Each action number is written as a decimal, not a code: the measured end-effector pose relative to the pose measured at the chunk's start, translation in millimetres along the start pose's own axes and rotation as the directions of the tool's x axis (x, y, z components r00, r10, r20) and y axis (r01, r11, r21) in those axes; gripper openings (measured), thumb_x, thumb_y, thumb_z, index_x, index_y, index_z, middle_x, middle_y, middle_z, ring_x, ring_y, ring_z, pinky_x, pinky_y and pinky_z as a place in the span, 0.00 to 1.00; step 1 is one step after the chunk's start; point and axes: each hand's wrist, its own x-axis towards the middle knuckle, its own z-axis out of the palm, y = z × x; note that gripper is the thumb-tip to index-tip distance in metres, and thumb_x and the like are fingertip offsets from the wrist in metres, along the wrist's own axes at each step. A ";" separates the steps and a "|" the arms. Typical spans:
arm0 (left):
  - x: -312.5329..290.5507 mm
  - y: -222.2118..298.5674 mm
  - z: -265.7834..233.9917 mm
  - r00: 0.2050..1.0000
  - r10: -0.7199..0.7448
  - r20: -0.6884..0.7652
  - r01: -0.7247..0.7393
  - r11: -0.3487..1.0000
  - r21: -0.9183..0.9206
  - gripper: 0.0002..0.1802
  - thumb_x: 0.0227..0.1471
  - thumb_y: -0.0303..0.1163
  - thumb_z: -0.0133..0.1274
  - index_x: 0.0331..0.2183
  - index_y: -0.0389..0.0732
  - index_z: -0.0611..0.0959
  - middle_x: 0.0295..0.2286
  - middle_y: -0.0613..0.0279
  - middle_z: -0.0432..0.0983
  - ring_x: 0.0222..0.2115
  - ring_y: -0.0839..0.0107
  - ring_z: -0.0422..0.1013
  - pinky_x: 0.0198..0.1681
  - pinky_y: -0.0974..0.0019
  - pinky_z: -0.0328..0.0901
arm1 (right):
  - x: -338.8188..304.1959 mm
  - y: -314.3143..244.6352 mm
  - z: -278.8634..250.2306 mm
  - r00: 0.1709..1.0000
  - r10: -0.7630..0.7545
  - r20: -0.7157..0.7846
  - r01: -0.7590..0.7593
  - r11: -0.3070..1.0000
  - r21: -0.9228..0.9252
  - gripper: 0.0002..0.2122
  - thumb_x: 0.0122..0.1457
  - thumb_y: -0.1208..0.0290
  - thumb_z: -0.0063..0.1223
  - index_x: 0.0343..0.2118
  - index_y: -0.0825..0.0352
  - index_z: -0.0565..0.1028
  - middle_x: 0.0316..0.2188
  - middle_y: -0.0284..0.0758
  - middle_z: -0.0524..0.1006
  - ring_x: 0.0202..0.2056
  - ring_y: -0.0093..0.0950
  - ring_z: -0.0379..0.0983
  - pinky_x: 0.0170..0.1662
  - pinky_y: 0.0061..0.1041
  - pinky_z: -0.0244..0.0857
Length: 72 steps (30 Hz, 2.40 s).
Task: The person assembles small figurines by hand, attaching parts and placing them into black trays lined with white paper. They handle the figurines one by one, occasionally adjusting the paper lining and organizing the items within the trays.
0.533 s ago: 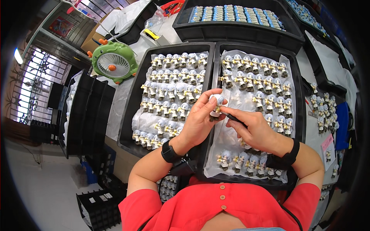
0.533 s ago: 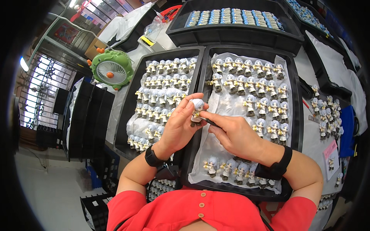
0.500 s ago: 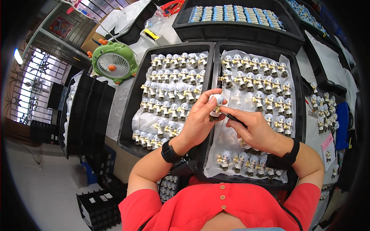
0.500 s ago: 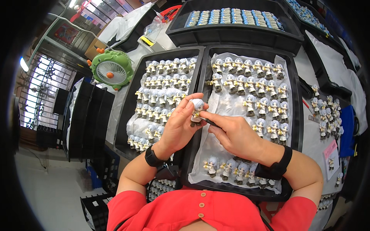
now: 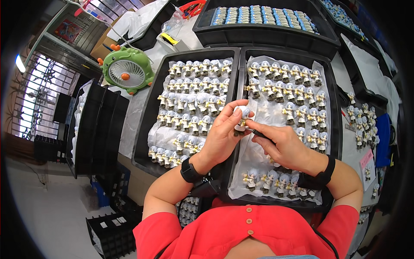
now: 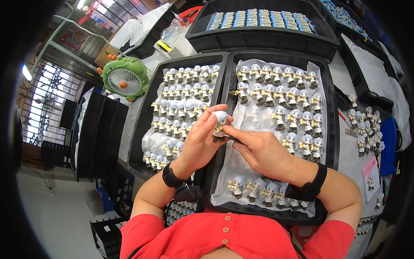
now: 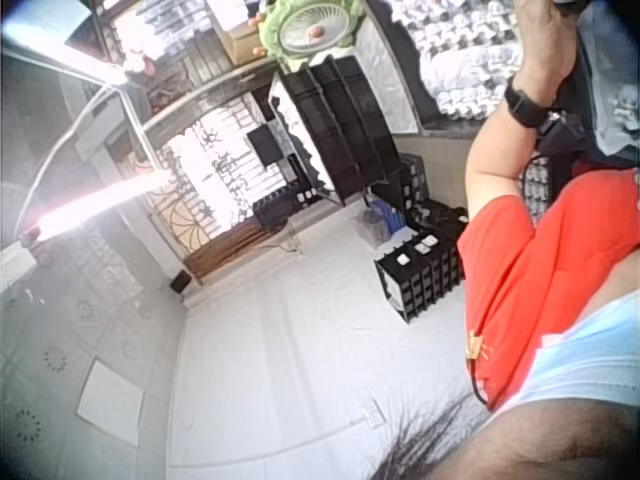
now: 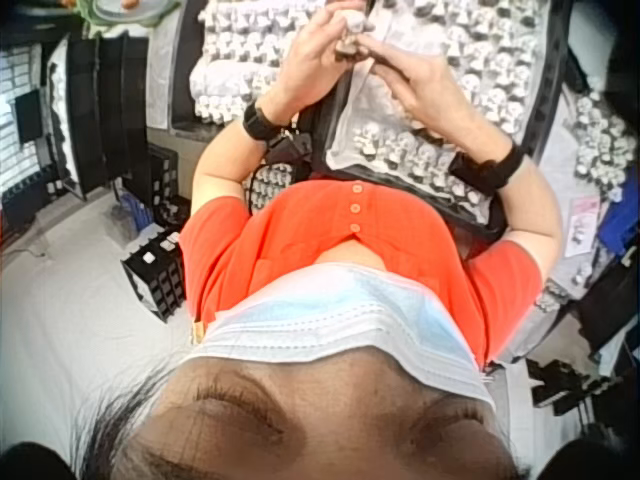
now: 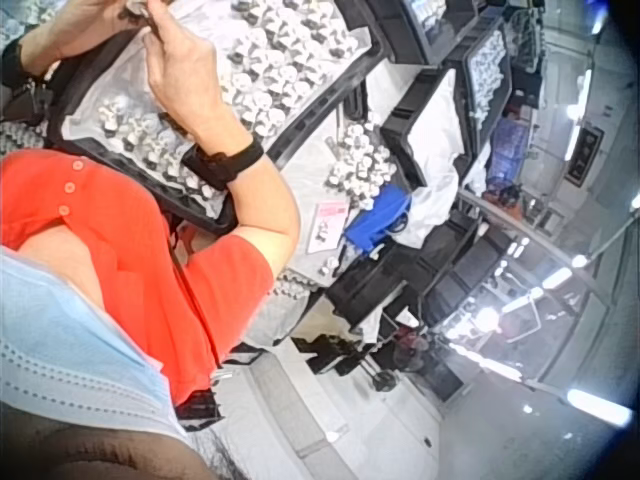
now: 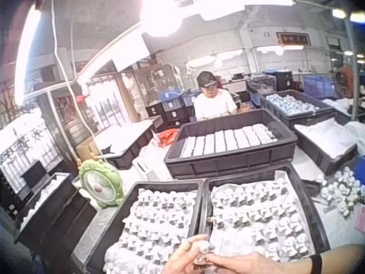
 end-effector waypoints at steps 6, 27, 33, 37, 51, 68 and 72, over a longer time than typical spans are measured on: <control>0.4 -0.2 -1.0 1.000 -0.009 0.003 0.009 1.000 0.001 0.21 0.57 0.43 0.44 0.50 0.48 0.65 0.40 0.65 0.68 0.39 0.80 0.66 0.42 0.69 0.59 | 0.1 0.8 0.3 1.000 -0.028 0.000 0.028 0.999 -0.020 0.19 0.51 0.80 0.50 0.48 0.71 0.67 0.32 0.48 0.75 0.31 0.42 0.74 0.33 0.31 0.68; 0.0 -1.3 0.8 1.000 -0.001 -0.014 0.001 1.000 -0.019 0.21 0.58 0.41 0.41 0.51 0.45 0.63 0.40 0.64 0.68 0.39 0.78 0.67 0.42 0.68 0.60 | 0.0 1.0 2.9 1.000 -0.007 -0.031 0.007 1.000 -0.010 0.18 0.51 0.79 0.50 0.47 0.69 0.68 0.29 0.47 0.75 0.28 0.41 0.74 0.30 0.31 0.67; 0.3 -4.6 -0.4 1.000 0.012 -0.007 -0.013 0.998 -0.065 0.21 0.58 0.40 0.40 0.51 0.45 0.63 0.40 0.64 0.68 0.38 0.77 0.66 0.42 0.67 0.61 | 0.2 0.0 4.7 0.999 -0.022 -0.045 0.021 0.999 -0.030 0.18 0.51 0.80 0.50 0.47 0.69 0.68 0.29 0.47 0.75 0.29 0.41 0.74 0.30 0.31 0.67; 1.2 -8.2 -1.2 0.999 0.035 -0.011 -0.035 0.997 -0.072 0.21 0.58 0.41 0.39 0.51 0.45 0.62 0.40 0.63 0.68 0.39 0.77 0.66 0.42 0.66 0.61 | -0.1 -1.1 5.2 0.999 0.007 -0.044 -0.007 1.000 -0.015 0.17 0.52 0.79 0.50 0.47 0.70 0.68 0.29 0.47 0.75 0.29 0.41 0.74 0.30 0.31 0.67; 1.1 -9.1 -0.9 0.998 0.054 -0.023 -0.055 0.997 -0.053 0.20 0.59 0.41 0.39 0.51 0.45 0.63 0.40 0.64 0.67 0.39 0.77 0.66 0.42 0.65 0.61 | -0.8 -2.0 7.4 0.998 0.034 -0.047 -0.034 0.999 -0.004 0.18 0.52 0.79 0.50 0.47 0.69 0.68 0.30 0.47 0.75 0.28 0.41 0.74 0.30 0.31 0.67; 0.7 -8.7 0.4 0.998 0.053 -0.036 -0.055 0.998 -0.033 0.21 0.58 0.41 0.40 0.51 0.44 0.62 0.40 0.64 0.67 0.39 0.77 0.66 0.41 0.66 0.61 | 0.7 -2.0 5.2 0.999 0.024 -0.030 -0.025 0.999 -0.026 0.18 0.52 0.79 0.50 0.47 0.69 0.68 0.29 0.48 0.75 0.28 0.41 0.74 0.30 0.30 0.67; 0.5 -7.4 0.4 0.998 0.047 -0.031 -0.049 0.998 -0.041 0.21 0.58 0.41 0.40 0.51 0.45 0.62 0.40 0.64 0.67 0.39 0.77 0.66 0.41 0.67 0.61 | -0.4 2.0 8.4 0.999 -0.002 -0.051 0.001 1.000 -0.010 0.18 0.51 0.79 0.51 0.48 0.69 0.68 0.30 0.48 0.75 0.29 0.41 0.74 0.31 0.30 0.67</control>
